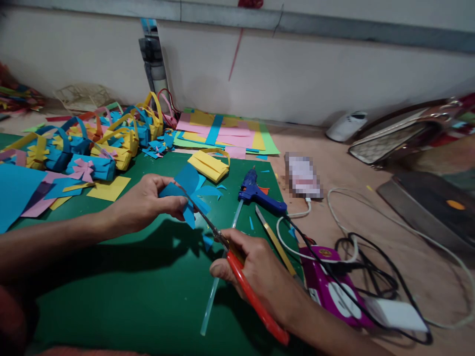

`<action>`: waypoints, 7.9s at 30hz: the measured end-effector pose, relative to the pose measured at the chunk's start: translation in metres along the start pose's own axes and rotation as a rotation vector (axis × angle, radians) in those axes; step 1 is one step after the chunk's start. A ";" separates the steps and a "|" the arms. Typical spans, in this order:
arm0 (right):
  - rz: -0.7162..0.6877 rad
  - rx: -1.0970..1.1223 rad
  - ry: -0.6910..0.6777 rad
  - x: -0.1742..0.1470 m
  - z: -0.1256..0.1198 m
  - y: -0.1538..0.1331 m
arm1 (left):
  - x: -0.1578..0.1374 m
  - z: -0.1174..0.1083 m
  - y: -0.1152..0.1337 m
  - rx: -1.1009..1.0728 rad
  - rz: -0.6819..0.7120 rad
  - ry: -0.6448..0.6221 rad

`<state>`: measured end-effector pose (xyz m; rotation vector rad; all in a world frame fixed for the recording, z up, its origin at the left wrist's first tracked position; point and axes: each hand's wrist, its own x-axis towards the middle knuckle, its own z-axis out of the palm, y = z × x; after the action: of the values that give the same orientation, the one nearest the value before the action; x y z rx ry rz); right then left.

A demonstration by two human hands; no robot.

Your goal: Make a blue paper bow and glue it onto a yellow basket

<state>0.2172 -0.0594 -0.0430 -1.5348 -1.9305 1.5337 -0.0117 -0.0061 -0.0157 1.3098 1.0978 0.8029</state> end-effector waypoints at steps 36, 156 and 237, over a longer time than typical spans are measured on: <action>-0.031 0.052 0.024 0.001 -0.002 -0.019 | 0.000 -0.001 0.001 0.014 -0.024 -0.002; -0.259 0.398 0.429 0.022 0.004 -0.043 | -0.005 0.019 -0.029 -0.357 -0.141 -0.130; -0.278 0.059 0.155 -0.004 0.006 -0.011 | -0.014 0.029 -0.024 -0.641 -0.157 -0.058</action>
<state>0.2084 -0.0648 -0.0348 -1.2588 -1.8992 1.3028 0.0080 -0.0325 -0.0393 0.6940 0.7883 0.8945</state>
